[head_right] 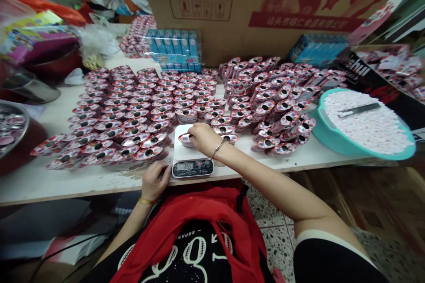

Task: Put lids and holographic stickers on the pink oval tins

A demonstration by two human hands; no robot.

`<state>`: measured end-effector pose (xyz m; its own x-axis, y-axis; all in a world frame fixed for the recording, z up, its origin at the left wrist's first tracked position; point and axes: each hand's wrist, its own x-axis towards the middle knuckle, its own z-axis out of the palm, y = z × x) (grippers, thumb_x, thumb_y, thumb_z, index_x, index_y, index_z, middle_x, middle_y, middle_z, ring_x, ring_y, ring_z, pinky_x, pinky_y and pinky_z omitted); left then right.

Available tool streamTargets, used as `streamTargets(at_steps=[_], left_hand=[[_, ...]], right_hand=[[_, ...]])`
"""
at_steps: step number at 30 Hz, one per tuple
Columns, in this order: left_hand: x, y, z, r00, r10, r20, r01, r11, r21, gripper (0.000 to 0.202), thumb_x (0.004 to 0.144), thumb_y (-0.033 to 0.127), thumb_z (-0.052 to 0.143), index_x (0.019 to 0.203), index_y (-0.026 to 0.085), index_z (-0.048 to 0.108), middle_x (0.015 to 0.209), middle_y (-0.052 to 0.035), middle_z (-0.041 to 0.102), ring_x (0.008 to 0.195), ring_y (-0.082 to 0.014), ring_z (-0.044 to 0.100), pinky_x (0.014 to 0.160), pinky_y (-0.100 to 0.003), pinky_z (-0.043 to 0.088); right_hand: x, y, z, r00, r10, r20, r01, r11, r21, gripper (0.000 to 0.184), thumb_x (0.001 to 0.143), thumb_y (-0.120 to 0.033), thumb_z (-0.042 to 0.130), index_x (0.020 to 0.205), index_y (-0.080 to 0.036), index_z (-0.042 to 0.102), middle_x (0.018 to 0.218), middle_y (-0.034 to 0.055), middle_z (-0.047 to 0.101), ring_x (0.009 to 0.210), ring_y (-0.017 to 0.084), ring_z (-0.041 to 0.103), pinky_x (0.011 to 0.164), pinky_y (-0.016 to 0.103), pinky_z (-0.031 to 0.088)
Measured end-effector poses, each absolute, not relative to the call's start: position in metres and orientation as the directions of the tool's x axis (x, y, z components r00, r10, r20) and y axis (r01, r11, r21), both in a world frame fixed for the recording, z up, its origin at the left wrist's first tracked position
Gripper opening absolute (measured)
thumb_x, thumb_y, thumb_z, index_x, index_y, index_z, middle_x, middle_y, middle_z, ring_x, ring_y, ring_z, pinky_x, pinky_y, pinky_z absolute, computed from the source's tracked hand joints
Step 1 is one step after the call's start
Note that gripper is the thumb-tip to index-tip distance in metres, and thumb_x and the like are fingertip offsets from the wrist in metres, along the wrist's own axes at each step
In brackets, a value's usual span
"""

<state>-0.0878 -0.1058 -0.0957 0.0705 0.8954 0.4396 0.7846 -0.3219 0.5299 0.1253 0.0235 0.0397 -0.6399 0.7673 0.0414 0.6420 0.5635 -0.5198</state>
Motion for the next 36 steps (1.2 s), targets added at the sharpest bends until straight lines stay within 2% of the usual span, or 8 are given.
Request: streamTargets(at_steps=[6, 9, 13, 18, 23, 27, 31, 36], left_hand=[[-0.087, -0.106, -0.094, 0.062, 0.892, 0.448, 0.791, -0.318, 0.522, 0.006, 0.087, 0.022, 0.055, 0.083, 0.018, 0.059, 0.078, -0.0048, 0.062, 0.076, -0.0159, 0.057, 0.073, -0.029, 0.046], [-0.086, -0.107, -0.094, 0.054, 0.896, 0.441, 0.786, -0.310, 0.534, 0.008, 0.088, 0.022, 0.055, 0.083, 0.018, 0.059, 0.078, -0.0048, 0.062, 0.076, -0.0159, 0.058, 0.073, -0.029, 0.046], [-0.086, -0.106, -0.094, 0.051, 0.907, 0.418, 0.800, -0.288, 0.526, 0.011, 0.089, 0.025, 0.053, 0.081, 0.019, 0.059, 0.076, -0.0046, 0.062, 0.075, -0.0162, 0.057, 0.072, -0.030, 0.046], [-0.086, -0.106, -0.093, 0.058, 0.904, 0.423, 0.806, -0.293, 0.515, 0.011, 0.088, 0.025, 0.053, 0.080, 0.019, 0.058, 0.076, -0.0044, 0.061, 0.075, -0.0160, 0.057, 0.072, -0.029, 0.045], [-0.085, -0.106, -0.093, 0.057, 0.901, 0.430, 0.808, -0.295, 0.511, 0.011, 0.088, 0.024, 0.054, 0.080, 0.019, 0.059, 0.076, -0.0044, 0.061, 0.075, -0.0161, 0.057, 0.071, -0.029, 0.045], [-0.085, -0.105, -0.093, 0.058, 0.900, 0.433, 0.811, -0.296, 0.506, 0.010, 0.087, 0.023, 0.055, 0.079, 0.018, 0.058, 0.075, -0.0045, 0.061, 0.074, -0.0157, 0.057, 0.071, -0.028, 0.045], [-0.086, -0.106, -0.092, 0.053, 0.897, 0.439, 0.806, -0.298, 0.512, 0.008, 0.087, 0.021, 0.057, 0.080, 0.018, 0.058, 0.077, -0.0049, 0.062, 0.075, -0.0157, 0.058, 0.072, -0.029, 0.047], [-0.084, -0.105, -0.078, 0.073, 0.850, 0.521, 0.769, -0.381, 0.513, 0.013, 0.083, 0.017, 0.060, 0.097, 0.019, 0.059, 0.090, -0.0069, 0.062, 0.084, -0.0174, 0.060, 0.076, -0.031, 0.050]], right_hand=[[0.145, 0.023, 0.053, -0.453, 0.874, 0.176, 0.452, 0.395, -0.799, 0.019, 0.085, -0.015, 0.058, 0.100, -0.017, 0.068, 0.097, 0.0064, 0.068, 0.089, 0.016, 0.060, 0.083, 0.032, 0.048], [0.175, 0.020, 0.053, -0.278, 0.960, 0.046, 0.236, 0.114, -0.965, 0.023, 0.083, -0.033, 0.064, 0.102, -0.020, 0.068, 0.088, 0.0025, 0.067, 0.069, 0.012, 0.058, 0.065, 0.028, 0.049], [0.217, 0.005, 0.036, -0.099, 0.973, -0.207, 0.011, -0.207, -0.978, 0.035, 0.067, -0.048, 0.077, 0.085, -0.019, 0.069, 0.077, 0.0015, 0.066, 0.059, 0.009, 0.054, 0.051, 0.023, 0.043], [0.249, -0.023, 0.011, -0.023, 0.921, -0.388, -0.065, -0.388, -0.919, 0.039, 0.051, -0.040, 0.088, 0.079, -0.018, 0.071, 0.079, 0.0031, 0.070, 0.068, 0.011, 0.063, 0.065, 0.025, 0.054], [0.258, -0.038, 0.009, -0.060, 0.897, -0.437, -0.066, -0.441, -0.895, 0.046, 0.055, -0.041, 0.087, 0.091, -0.018, 0.069, 0.085, 0.0055, 0.073, 0.075, 0.016, 0.070, 0.076, 0.031, 0.058], [0.257, -0.041, 0.012, -0.067, 0.914, -0.399, -0.028, -0.402, -0.915, 0.045, 0.062, -0.047, 0.082, 0.090, -0.018, 0.062, 0.079, 0.0048, 0.072, 0.061, 0.013, 0.067, 0.058, 0.025, 0.055], [0.257, -0.045, 0.016, -0.069, 0.926, -0.371, 0.033, -0.369, -0.929, 0.042, 0.066, -0.052, 0.077, 0.078, -0.017, 0.057, 0.073, 0.0045, 0.069, 0.051, 0.010, 0.060, 0.041, 0.019, 0.043], [0.301, -0.032, 0.043, 0.168, 0.977, -0.130, 0.179, -0.160, -0.971, 0.039, 0.068, -0.054, 0.075, 0.076, -0.018, 0.061, 0.060, -0.0004, 0.062, 0.043, 0.007, 0.048, 0.039, 0.019, 0.034]])
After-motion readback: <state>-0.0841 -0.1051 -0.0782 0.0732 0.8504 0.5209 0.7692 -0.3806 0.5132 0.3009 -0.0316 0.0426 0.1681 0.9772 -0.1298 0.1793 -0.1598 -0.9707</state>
